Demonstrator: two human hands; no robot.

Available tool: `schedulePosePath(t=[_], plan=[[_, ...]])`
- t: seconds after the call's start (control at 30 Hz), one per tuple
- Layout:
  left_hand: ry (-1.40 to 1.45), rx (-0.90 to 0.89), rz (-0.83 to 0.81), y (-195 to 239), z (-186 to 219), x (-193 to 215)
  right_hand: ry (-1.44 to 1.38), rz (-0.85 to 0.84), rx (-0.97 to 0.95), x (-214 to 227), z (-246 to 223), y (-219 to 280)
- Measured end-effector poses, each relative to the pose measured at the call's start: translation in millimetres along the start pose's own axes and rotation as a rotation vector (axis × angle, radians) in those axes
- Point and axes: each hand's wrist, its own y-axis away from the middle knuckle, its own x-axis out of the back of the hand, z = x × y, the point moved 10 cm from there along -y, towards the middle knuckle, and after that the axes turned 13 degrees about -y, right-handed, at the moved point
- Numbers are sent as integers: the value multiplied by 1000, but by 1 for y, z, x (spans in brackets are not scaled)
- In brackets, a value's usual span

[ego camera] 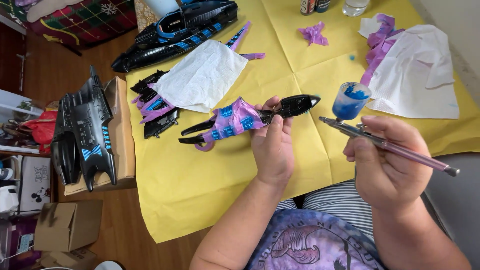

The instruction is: Removing purple masking tape from a painted plastic claw prop after airbrushing.

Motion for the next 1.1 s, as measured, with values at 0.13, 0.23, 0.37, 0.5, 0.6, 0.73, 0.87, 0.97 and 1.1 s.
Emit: schedulePosePath(t=[0.13,0.23,0.37,0.5,0.6,0.73,0.87,0.97,1.1], plan=[[-62,24,46,3,-6,-4,-10,-57,5,-13,-8,3],[-184,67,136,7,-1,-10,2,-145,3,-30,-16,7],[516,107,-147,-8,-54,-5,270,-338,107,-56,-26,16],[518,186,-124,-17,-89,16,240,-381,165,-74,-36,12],[533,135,-212,-15,-86,12,270,-422,141,-83,-36,8],[-383,-81,29,-3,-27,0,255,-435,166,-91,-35,8],[-523,-63,104,0,-14,-6,229,-452,218,-97,-36,7],[-596,-58,76,1,-19,-4,243,-444,207,-97,-36,6],[-410,11,135,2,-28,0,247,-444,229,-96,-30,10]])
